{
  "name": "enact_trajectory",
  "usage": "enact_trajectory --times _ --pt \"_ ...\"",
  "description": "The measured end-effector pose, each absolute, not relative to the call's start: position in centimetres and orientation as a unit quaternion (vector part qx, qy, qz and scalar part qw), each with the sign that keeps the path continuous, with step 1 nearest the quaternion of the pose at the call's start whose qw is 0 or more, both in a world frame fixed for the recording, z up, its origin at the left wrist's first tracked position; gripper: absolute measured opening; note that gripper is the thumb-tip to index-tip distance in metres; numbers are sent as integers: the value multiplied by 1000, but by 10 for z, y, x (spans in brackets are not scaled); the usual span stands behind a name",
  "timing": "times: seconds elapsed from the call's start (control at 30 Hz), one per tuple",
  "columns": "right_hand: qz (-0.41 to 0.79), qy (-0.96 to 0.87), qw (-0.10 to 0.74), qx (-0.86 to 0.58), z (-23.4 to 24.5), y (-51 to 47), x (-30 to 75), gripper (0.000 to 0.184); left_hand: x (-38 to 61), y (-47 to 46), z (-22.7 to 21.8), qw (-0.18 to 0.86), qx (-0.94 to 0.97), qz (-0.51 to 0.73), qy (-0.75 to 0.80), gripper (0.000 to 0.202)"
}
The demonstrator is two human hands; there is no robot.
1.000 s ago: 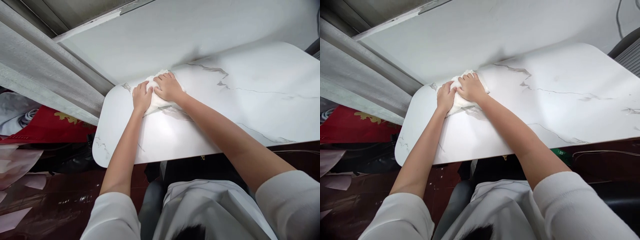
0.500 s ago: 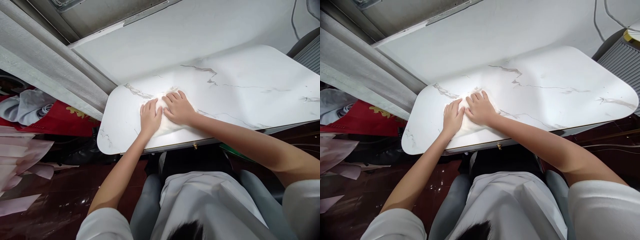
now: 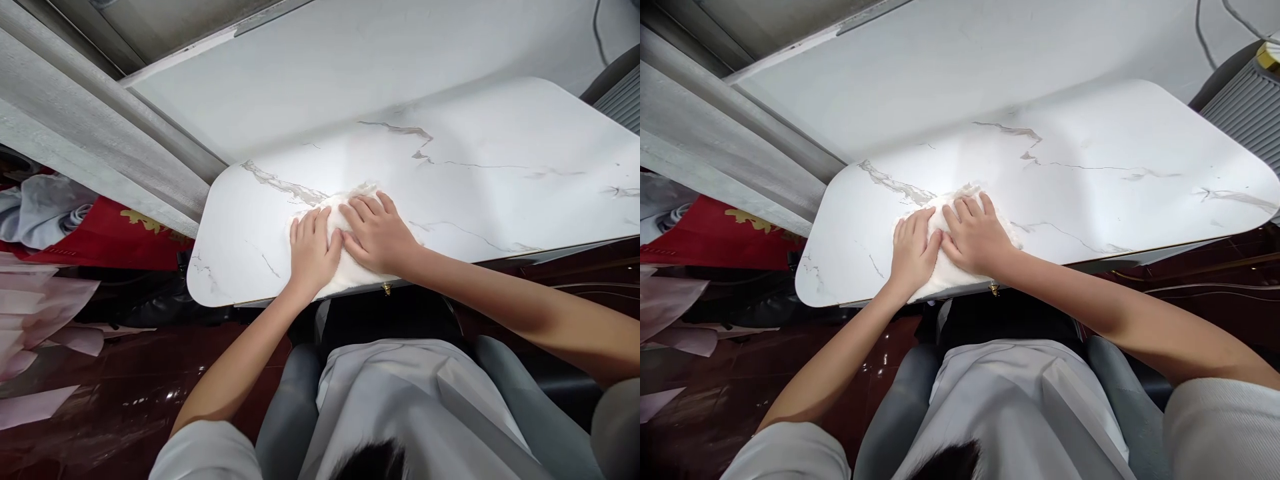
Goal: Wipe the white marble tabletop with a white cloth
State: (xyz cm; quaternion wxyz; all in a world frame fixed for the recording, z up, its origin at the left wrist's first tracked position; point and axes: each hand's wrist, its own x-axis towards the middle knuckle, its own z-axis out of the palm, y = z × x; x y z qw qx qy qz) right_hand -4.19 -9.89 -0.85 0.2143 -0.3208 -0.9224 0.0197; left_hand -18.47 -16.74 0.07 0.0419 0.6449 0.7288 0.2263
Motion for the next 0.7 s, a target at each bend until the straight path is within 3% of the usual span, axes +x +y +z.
enact_trajectory --times 0.7 --pt "36 -910 199 -361 -12 25 -103 44 -245 -34 -8 40 636 286 715 30"
